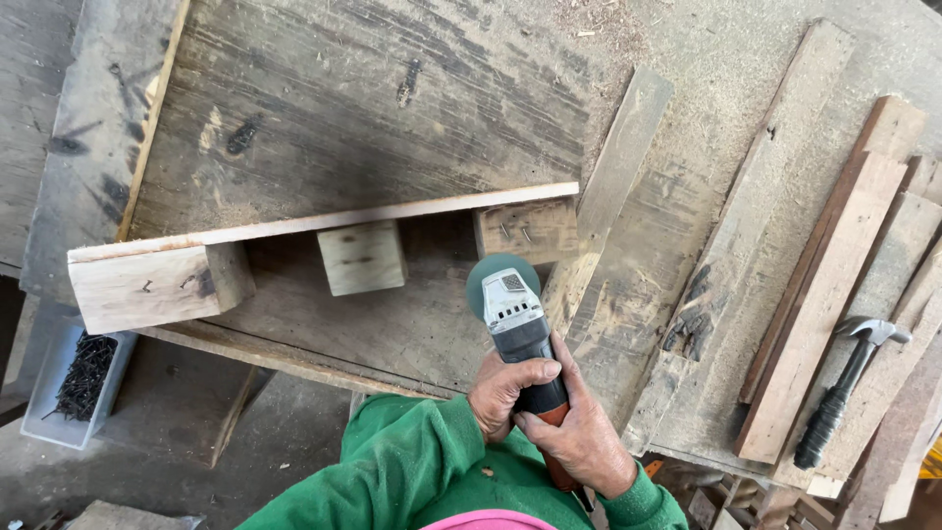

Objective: The person uses an angle grinder with a sanding disc to smooth the edges and surfaces of a wooden piece. They hold the wood steady with one hand while operating the tool with the other, moving along the length of the wood to sand different sections.

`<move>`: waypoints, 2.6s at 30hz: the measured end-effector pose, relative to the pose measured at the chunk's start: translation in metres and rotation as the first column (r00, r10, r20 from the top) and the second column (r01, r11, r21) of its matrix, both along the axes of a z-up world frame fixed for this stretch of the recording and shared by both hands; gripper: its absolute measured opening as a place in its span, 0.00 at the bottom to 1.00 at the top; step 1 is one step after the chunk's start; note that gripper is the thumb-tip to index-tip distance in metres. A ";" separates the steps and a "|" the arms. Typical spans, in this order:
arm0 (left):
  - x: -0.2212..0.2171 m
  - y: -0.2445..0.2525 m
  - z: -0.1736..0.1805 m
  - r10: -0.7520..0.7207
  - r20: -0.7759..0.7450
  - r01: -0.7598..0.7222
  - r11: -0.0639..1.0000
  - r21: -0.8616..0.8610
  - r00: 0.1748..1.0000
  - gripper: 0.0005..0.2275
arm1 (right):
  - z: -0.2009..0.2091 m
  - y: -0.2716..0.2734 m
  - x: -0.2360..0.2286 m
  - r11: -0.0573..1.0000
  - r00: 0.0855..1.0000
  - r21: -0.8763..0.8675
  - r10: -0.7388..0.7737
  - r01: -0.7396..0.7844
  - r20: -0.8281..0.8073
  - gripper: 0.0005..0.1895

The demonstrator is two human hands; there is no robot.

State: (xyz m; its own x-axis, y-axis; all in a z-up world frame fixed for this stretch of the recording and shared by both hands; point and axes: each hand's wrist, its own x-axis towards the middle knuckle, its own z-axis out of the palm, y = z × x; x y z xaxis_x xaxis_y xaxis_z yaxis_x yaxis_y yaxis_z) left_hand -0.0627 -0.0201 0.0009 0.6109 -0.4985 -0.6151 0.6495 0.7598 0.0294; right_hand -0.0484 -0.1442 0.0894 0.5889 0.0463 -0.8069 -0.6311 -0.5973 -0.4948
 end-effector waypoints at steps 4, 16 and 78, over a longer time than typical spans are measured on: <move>-0.005 -0.012 -0.005 0.016 0.050 -0.015 1.000 -0.009 0.999 0.18 | -0.003 -0.011 -0.003 0.999 0.998 -0.030 0.026 -0.024 0.049 0.59; 0.018 -0.074 -0.011 -0.073 0.102 0.077 0.996 -0.043 0.992 0.19 | -0.005 -0.061 -0.004 0.963 0.962 0.012 -0.268 0.268 0.050 0.61; 0.047 -0.070 0.011 -0.253 0.015 0.244 0.947 0.210 0.967 0.17 | -0.024 -0.084 0.001 0.875 0.923 0.304 -0.381 0.377 -0.049 0.61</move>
